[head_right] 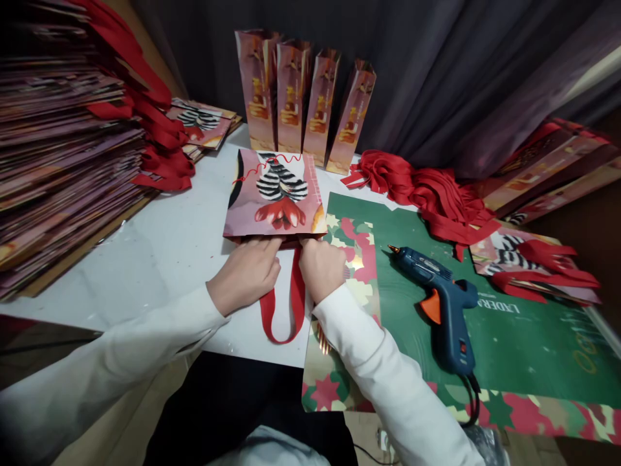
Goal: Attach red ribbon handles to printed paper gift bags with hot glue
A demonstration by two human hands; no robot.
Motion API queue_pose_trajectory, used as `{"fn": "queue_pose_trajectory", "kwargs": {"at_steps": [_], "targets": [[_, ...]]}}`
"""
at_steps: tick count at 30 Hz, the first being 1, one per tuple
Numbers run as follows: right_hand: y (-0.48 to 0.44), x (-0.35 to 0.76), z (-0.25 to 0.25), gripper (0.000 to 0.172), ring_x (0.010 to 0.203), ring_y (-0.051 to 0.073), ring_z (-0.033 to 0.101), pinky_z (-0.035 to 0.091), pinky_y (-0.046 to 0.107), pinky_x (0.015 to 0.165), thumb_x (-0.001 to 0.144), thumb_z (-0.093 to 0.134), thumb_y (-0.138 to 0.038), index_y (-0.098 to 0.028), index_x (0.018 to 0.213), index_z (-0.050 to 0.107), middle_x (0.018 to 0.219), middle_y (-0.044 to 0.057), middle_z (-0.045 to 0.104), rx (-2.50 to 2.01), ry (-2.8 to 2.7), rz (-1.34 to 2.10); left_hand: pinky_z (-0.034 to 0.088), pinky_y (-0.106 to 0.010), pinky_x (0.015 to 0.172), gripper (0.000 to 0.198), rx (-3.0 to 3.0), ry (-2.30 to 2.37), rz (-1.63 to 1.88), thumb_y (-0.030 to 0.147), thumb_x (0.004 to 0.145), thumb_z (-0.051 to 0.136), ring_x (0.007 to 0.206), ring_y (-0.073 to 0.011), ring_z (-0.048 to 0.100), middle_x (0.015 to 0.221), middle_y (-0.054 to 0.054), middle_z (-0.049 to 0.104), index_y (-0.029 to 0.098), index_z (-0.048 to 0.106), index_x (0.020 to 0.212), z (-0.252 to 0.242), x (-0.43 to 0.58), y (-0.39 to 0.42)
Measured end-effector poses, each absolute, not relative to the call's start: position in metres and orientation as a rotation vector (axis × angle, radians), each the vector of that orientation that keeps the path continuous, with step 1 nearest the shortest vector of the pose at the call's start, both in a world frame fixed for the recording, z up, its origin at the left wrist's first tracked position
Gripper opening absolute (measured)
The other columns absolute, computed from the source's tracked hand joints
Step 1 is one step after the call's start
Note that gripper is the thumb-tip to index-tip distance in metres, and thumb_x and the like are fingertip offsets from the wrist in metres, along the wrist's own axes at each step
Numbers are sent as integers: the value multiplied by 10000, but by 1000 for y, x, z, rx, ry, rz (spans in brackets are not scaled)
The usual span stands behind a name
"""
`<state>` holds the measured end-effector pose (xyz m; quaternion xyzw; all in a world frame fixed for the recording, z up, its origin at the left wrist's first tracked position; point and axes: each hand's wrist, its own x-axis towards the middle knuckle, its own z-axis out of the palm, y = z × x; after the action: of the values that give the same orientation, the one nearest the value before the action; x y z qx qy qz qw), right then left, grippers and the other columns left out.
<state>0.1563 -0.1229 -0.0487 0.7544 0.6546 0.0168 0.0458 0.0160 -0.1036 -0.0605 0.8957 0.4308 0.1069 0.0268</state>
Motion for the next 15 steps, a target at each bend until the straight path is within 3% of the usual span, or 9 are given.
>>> {"fn": "queue_pose_trajectory", "kwargs": {"at_steps": [8, 12, 15], "targets": [[-125, 152, -47, 381, 720, 237, 713, 445, 286, 615, 933, 377, -136, -235, 1191, 639, 767, 121, 718, 2284, 1983, 100, 464, -407, 864, 347, 2765, 1348, 310, 148, 857, 396, 1102, -294, 555, 1096, -139, 637, 105, 529, 1174, -61, 13, -106], [-125, 164, -50, 341, 751, 259, 714, 451, 293, 617, 943, 385, -180, -159, 1106, 684, 815, 162, 720, 2327, 1887, 170, 464, -410, 863, 371, 2766, 1336, 317, 158, 853, 406, 1124, -296, 539, 1154, -142, 621, 100, 529, 1199, -62, 12, -105], [-126, 174, -52, 357, 778, 262, 713, 453, 289, 626, 942, 389, -172, -136, 1186, 646, 830, 171, 720, 2275, 1916, 193, 461, -416, 874, 427, 2777, 1309, 330, 161, 854, 407, 1139, -293, 528, 1228, -129, 602, 108, 515, 1264, -64, 10, -104]]}}
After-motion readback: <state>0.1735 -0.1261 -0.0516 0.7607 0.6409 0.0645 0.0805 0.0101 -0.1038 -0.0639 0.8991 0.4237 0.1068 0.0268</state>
